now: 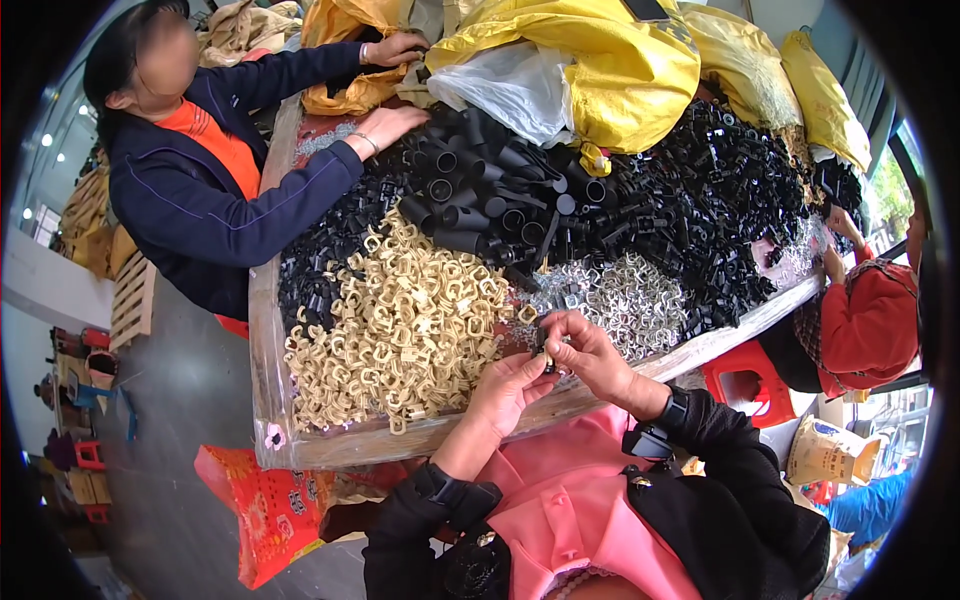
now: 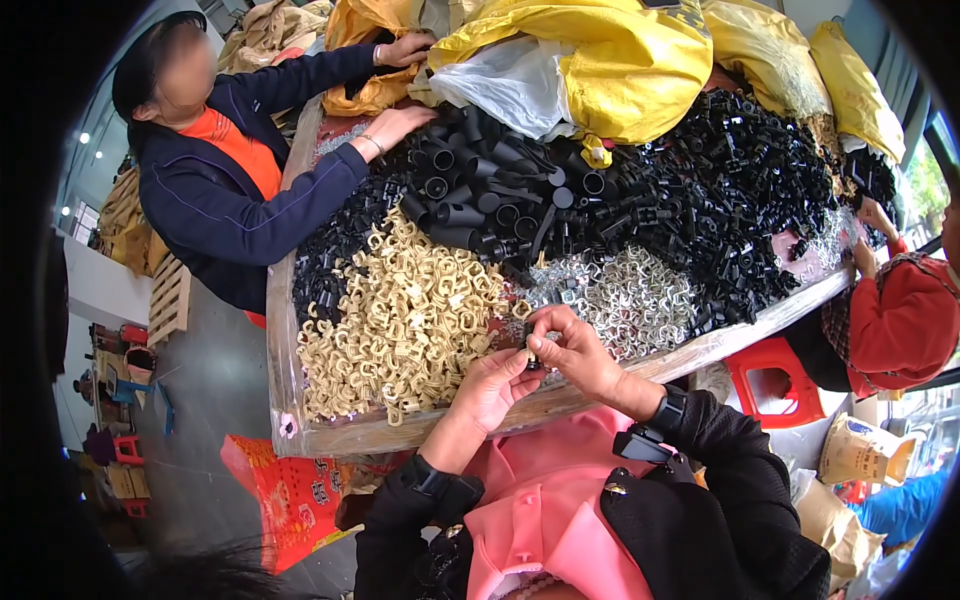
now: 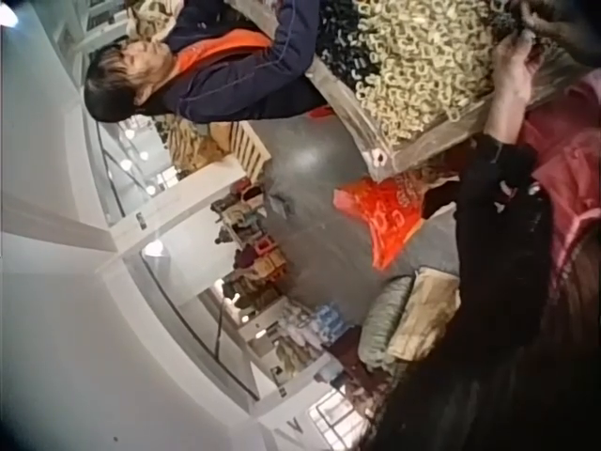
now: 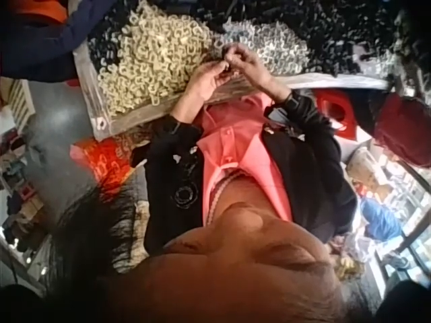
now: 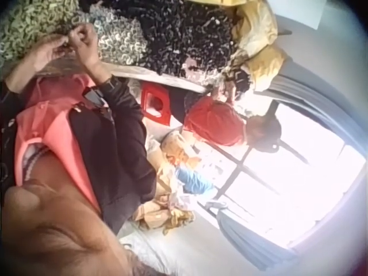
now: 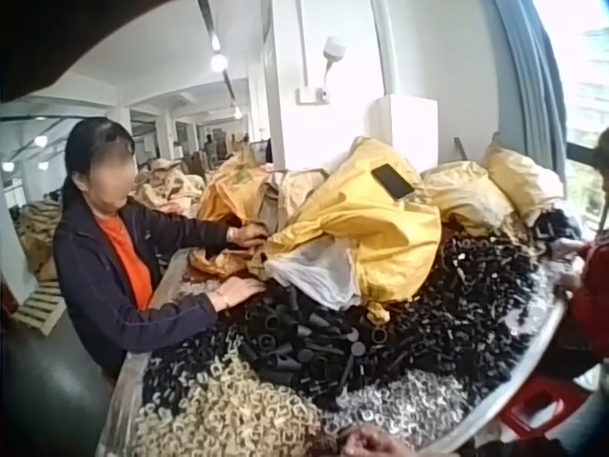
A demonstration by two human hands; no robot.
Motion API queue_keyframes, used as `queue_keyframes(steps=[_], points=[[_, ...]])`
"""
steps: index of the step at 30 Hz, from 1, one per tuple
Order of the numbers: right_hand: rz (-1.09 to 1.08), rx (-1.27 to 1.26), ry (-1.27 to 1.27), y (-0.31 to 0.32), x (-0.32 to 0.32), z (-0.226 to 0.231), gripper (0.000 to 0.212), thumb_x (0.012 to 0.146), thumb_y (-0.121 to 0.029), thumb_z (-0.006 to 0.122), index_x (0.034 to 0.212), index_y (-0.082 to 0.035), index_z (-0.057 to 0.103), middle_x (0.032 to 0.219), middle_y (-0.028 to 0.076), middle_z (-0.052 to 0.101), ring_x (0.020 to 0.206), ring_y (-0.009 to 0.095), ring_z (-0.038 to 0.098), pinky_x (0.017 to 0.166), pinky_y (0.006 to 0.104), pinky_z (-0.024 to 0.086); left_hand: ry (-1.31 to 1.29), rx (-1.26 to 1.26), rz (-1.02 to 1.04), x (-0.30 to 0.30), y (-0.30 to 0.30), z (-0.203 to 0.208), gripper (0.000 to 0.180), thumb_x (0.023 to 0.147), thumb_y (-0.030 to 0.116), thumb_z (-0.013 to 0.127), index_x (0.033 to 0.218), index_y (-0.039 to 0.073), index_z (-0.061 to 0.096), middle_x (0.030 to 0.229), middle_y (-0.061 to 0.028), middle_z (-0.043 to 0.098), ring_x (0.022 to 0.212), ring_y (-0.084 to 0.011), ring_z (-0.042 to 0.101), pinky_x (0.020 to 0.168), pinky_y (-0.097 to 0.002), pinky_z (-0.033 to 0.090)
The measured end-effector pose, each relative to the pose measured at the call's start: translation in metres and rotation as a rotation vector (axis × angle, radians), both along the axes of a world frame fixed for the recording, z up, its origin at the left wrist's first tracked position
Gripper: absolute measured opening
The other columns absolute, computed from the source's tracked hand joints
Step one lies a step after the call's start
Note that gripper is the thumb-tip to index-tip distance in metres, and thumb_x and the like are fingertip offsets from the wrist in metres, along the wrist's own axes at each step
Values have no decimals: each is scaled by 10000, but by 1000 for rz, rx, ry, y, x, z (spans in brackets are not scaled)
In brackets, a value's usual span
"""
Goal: The person assembles small components by hand, picking up a black plastic housing and inserting a small metal clip and a beige plastic part into it. They repeat this process for several units, placing the finished pieces onto the table.
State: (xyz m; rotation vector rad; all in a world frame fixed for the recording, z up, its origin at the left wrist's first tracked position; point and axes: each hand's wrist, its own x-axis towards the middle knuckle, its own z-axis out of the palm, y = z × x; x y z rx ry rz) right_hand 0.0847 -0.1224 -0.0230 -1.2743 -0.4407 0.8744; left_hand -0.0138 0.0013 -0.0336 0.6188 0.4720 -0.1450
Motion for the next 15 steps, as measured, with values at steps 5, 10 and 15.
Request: queue_keyframes(steps=[5, 10, 15], points=[[72, -25, -315, -3, 3, -8, 147, 787, -139, 569, 844, -65, 456, 958, 28, 425, 776, 71, 446, 633, 203, 409, -32, 6, -60, -1, 3, -3, 194, 780, 143, 560, 927, 17, 549, 868, -78, 586, 772, -192, 587, 691, -263, 477], [33, 55, -250, -2, 2, -10, 146, 788, -141, 568, 838, -61, 456, 935, 21, 436, 780, 71, 450, 616, 209, 419, -46, 8, -42, 0, 2, 4, 186, 785, 126, 540, 931, 11, 544, 860, -78, 587, 758, -182, 589, 682, -255, 480], [61, 126, -100, -4, 6, -8, 140, 795, -145, 556, 856, -60, 464, 889, 10, 458, 767, 73, 456, 599, 212, 423, -23, 40, 5, 2, 3, 6, 177, 783, 122, 546, 921, 13, 546, 827, -80, 590, 715, -163, 591, 632, -237, 488]])
